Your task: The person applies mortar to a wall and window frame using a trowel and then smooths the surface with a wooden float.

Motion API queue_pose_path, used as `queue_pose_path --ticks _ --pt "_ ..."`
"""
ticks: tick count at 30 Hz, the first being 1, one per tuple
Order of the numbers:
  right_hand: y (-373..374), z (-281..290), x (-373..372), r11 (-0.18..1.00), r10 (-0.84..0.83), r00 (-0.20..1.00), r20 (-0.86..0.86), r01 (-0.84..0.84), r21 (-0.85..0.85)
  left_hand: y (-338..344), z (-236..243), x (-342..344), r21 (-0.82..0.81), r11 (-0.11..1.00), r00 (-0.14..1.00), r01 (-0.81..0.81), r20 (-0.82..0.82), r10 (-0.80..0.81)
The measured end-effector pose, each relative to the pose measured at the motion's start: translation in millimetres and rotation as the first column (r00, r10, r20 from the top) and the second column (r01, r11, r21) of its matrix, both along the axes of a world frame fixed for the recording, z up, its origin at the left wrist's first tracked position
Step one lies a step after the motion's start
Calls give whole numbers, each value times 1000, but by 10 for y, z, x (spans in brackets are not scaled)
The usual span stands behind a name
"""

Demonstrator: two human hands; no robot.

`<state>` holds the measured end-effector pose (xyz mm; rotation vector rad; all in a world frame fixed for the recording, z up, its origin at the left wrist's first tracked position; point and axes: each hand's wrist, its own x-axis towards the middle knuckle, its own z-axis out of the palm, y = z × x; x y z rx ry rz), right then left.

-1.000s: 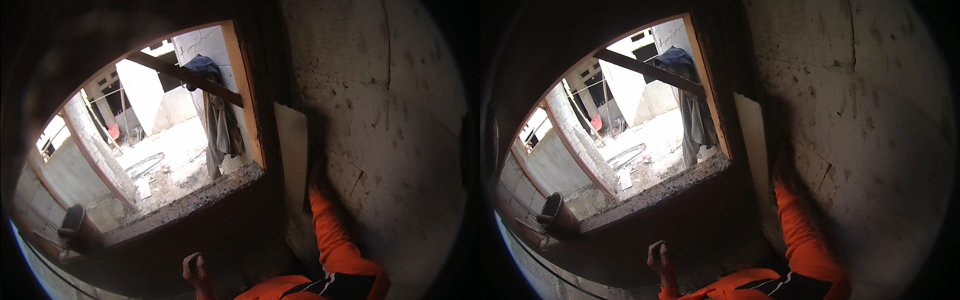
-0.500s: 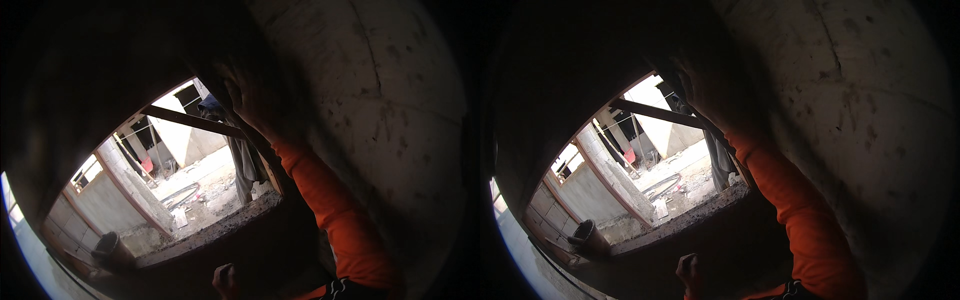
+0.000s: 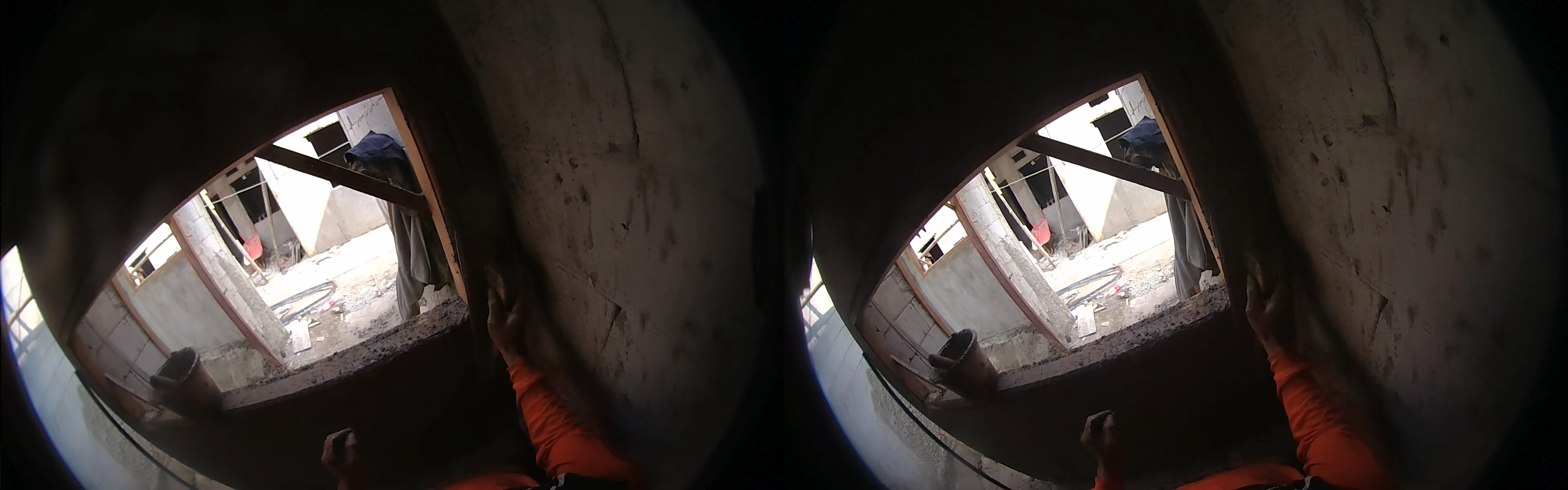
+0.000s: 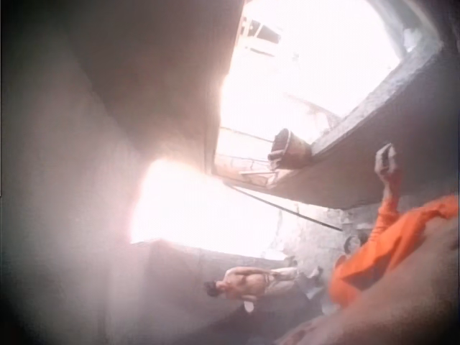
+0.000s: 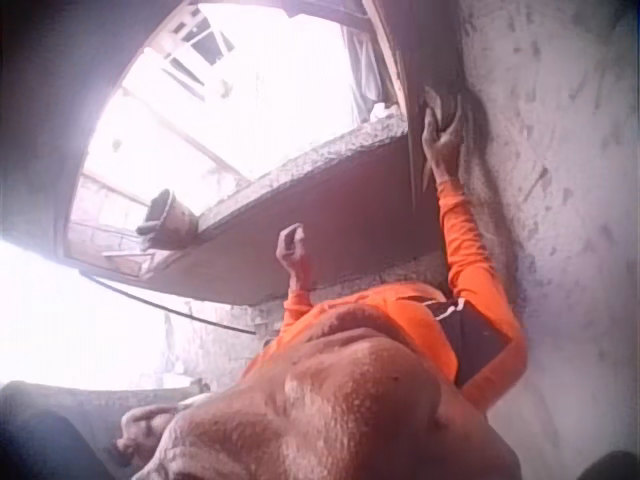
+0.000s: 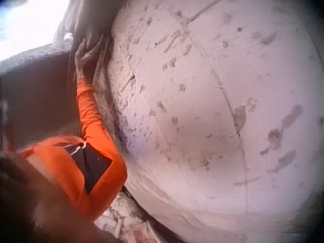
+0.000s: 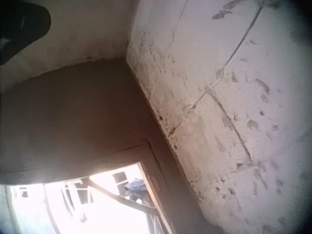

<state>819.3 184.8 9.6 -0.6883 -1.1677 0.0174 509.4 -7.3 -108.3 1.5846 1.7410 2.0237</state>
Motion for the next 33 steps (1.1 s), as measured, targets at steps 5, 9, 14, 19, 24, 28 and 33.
queue_pose_path --ticks 5,9,14,19,24,28,33 --pt "-283 650 -456 994 41 996 -77 -33 106 -33 129 192 -77 983 952 168 -246 -182" --pt "176 2216 -1023 912 346 744 -572 -122 393 -3 219 560 -85 968 875 235 -416 -248" --pt "466 3353 -1545 817 565 357 -744 -115 566 -369 -219 251 -153 988 876 18 -474 -89" --pt "738 3617 -1628 879 455 403 -794 -63 472 -1108 -781 -149 -443 896 990 -18 120 79" --pt "492 3606 -1693 871 479 388 -788 -95 482 -1545 -1675 -975 -550 810 979 -203 -124 161" --pt "487 3669 -1732 833 530 286 -798 -1 553 -1322 -1315 -799 -548 801 968 -242 -86 234" --pt "468 3752 -1879 831 527 287 -800 21 556 -1270 -1158 -782 -525 811 964 -259 -87 252"
